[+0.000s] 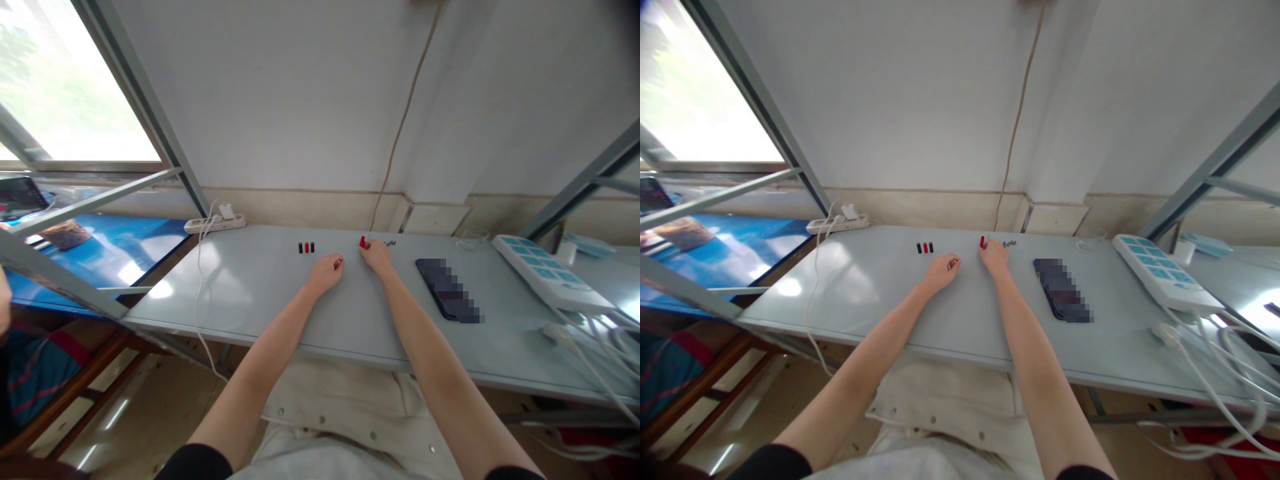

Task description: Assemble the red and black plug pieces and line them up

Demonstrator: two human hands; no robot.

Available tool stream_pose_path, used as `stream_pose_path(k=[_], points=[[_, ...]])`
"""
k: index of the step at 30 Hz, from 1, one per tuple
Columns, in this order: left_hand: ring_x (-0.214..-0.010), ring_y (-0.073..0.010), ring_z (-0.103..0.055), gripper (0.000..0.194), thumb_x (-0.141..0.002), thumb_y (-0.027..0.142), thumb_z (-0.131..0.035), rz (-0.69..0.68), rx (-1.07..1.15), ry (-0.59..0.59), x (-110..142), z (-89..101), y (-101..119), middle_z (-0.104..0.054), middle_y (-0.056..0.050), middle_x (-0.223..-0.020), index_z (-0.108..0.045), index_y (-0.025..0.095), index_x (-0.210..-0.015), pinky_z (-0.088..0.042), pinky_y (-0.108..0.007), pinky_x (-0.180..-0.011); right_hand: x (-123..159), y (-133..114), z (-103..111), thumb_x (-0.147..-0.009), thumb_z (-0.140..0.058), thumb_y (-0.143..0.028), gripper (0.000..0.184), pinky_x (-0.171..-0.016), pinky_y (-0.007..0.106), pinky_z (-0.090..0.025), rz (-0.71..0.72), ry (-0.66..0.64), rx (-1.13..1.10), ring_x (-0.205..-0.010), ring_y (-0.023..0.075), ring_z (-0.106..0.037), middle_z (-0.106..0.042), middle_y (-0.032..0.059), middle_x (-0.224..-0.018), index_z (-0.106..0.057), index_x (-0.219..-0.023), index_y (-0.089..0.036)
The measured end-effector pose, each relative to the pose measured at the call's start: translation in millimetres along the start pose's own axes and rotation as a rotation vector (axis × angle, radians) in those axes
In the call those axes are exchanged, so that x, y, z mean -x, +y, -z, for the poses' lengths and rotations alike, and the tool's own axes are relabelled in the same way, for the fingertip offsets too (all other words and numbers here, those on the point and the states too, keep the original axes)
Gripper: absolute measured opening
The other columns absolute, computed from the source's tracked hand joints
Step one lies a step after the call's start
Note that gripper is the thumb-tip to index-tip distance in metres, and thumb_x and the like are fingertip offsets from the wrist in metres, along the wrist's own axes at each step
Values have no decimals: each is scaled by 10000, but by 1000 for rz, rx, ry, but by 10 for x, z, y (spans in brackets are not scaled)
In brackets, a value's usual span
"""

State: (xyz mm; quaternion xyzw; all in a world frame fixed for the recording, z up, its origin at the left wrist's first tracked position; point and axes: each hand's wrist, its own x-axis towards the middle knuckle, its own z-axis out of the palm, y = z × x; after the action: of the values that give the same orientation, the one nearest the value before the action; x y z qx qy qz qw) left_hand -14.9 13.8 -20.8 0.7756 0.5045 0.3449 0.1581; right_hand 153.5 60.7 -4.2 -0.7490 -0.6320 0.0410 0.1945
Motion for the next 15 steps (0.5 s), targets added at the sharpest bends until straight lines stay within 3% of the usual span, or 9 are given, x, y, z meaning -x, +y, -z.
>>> stream_pose_path(k=[15], points=[[-620,-126,-535,262,-802,292,-394,20,-78,-75,9,39,65,-629,-31,-708,-615,181,-887,-388,-230,-609,-44,49,42,-761,-504,-283,237,-730,308,-434,-10,-133,40,-919,237,-573,-626,140,-959,-605,-910,-129]])
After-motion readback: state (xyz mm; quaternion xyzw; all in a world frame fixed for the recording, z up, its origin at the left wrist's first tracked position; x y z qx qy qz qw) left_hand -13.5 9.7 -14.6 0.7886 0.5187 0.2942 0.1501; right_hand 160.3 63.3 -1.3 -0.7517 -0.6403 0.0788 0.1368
